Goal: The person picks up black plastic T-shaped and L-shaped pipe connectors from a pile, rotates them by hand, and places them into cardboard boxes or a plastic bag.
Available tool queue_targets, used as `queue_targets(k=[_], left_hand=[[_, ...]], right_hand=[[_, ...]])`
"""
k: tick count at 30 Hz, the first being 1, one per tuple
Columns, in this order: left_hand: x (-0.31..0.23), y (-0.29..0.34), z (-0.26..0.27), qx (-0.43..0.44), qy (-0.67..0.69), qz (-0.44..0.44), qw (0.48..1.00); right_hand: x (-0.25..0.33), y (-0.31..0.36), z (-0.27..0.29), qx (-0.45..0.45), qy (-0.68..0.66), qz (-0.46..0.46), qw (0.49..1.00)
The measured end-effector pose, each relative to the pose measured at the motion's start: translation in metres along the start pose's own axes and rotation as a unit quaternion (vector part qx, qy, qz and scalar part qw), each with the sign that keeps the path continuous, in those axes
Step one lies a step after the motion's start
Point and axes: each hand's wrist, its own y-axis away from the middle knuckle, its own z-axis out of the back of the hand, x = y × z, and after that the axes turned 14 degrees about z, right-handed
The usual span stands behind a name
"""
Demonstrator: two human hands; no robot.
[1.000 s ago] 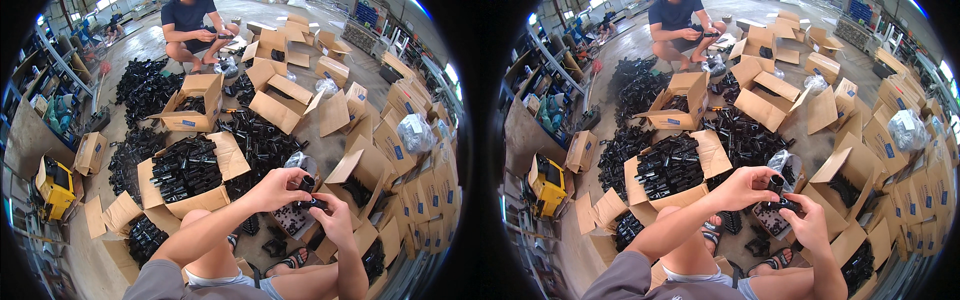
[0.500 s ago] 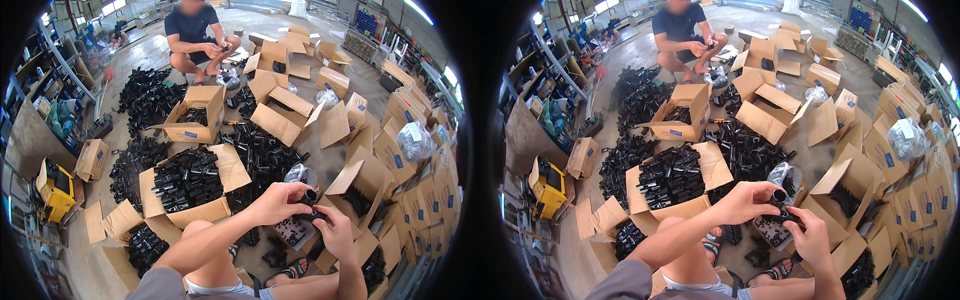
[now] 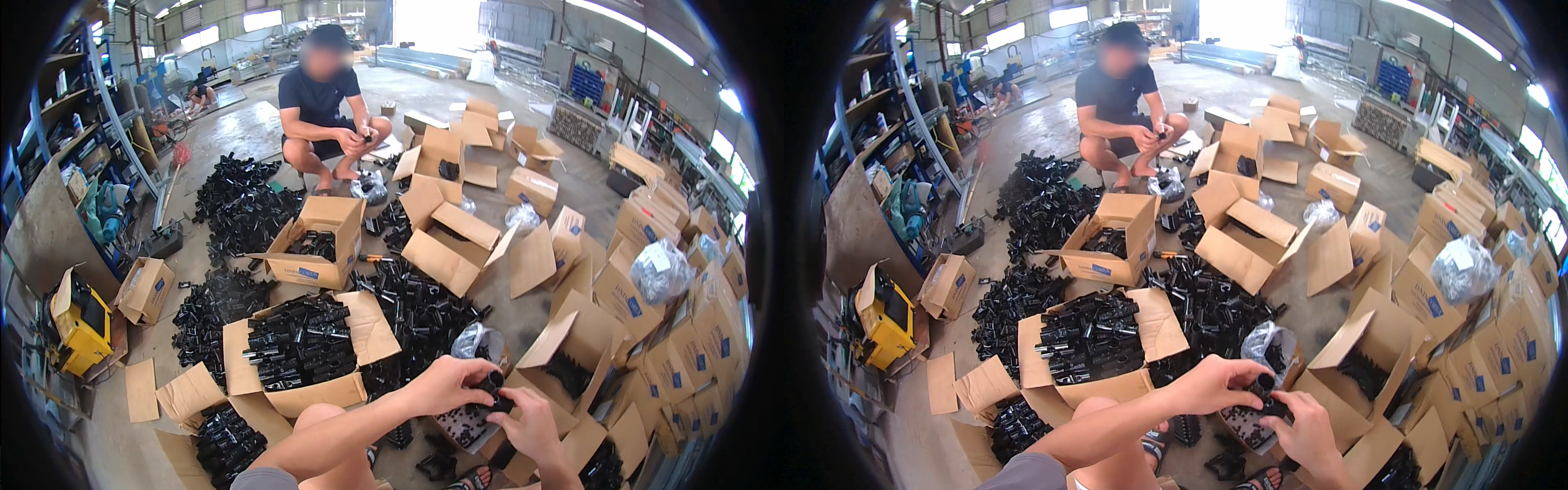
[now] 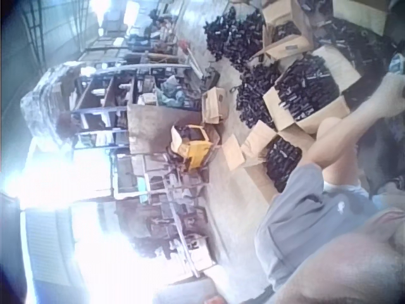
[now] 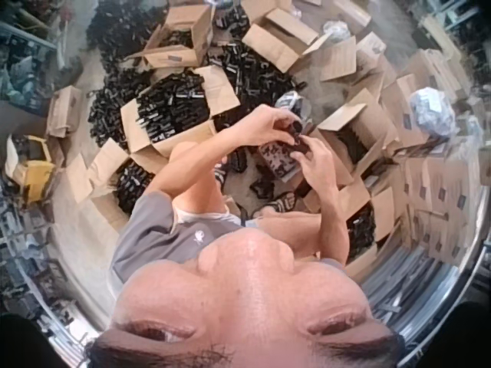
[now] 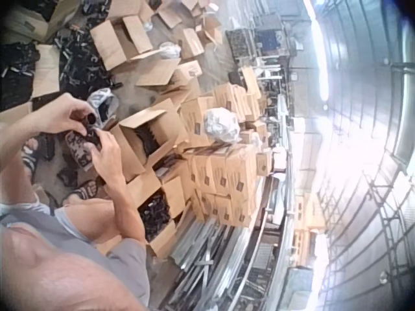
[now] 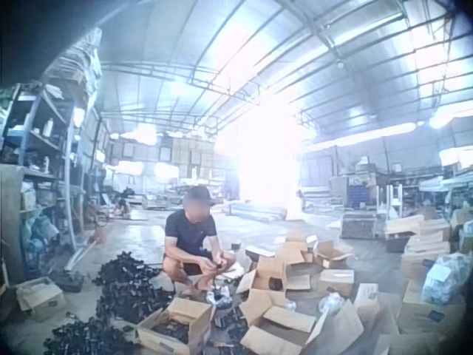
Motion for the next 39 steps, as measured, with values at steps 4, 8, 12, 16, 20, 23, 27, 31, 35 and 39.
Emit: queue_targets(k=[4, 8, 12, 16, 20, 23, 27, 31, 35, 39], left_hand=[[-0.007, -0.001, 0.002, 0.013, -0.050, -0.040, 0.998], [0.002, 0.005, -0.003, 0.022, -0.043, -0.062, 0.997], [0.000, 0.010, -0.007, -0.028, -0.017, -0.080, 0.996], [0.009, 0.008, -0.012, -0.064, -0.024, -0.124, 0.990], [-0.001, 0.008, -0.011, -0.003, -0.053, -0.090, 0.995], [0.002, 0.006, -0.010, -0.031, -0.062, -0.116, 0.991], [0.003, 0.008, -0.011, -0.053, -0.066, -0.141, 0.986], [-0.001, 0.012, -0.007, -0.054, -0.065, -0.135, 0.987], [-0.007, 0.008, -0.002, -0.037, -0.037, -0.136, 0.989], [-0.003, 0.005, -0.005, -0.051, -0.009, -0.129, 0.990]], right_hand=[[0.000, 0.003, 0.005, 0.025, 0.036, 0.007, 0.999], [0.006, 0.000, 0.006, 0.057, 0.019, -0.045, 0.997], [0.012, 0.005, 0.001, 0.008, 0.057, -0.012, 0.998], [0.016, 0.002, 0.002, 0.011, 0.050, -0.007, 0.999], [0.016, 0.006, 0.003, 0.004, 0.075, 0.001, 0.997], [0.018, 0.006, 0.004, 0.031, 0.094, 0.007, 0.995], [0.022, 0.007, 0.001, 0.025, 0.100, 0.010, 0.995], [0.026, 0.008, 0.001, 0.003, 0.115, 0.029, 0.993], [0.020, 0.008, 0.003, -0.020, 0.126, 0.058, 0.990], [0.018, 0.010, 0.002, -0.037, 0.103, 0.066, 0.992]])
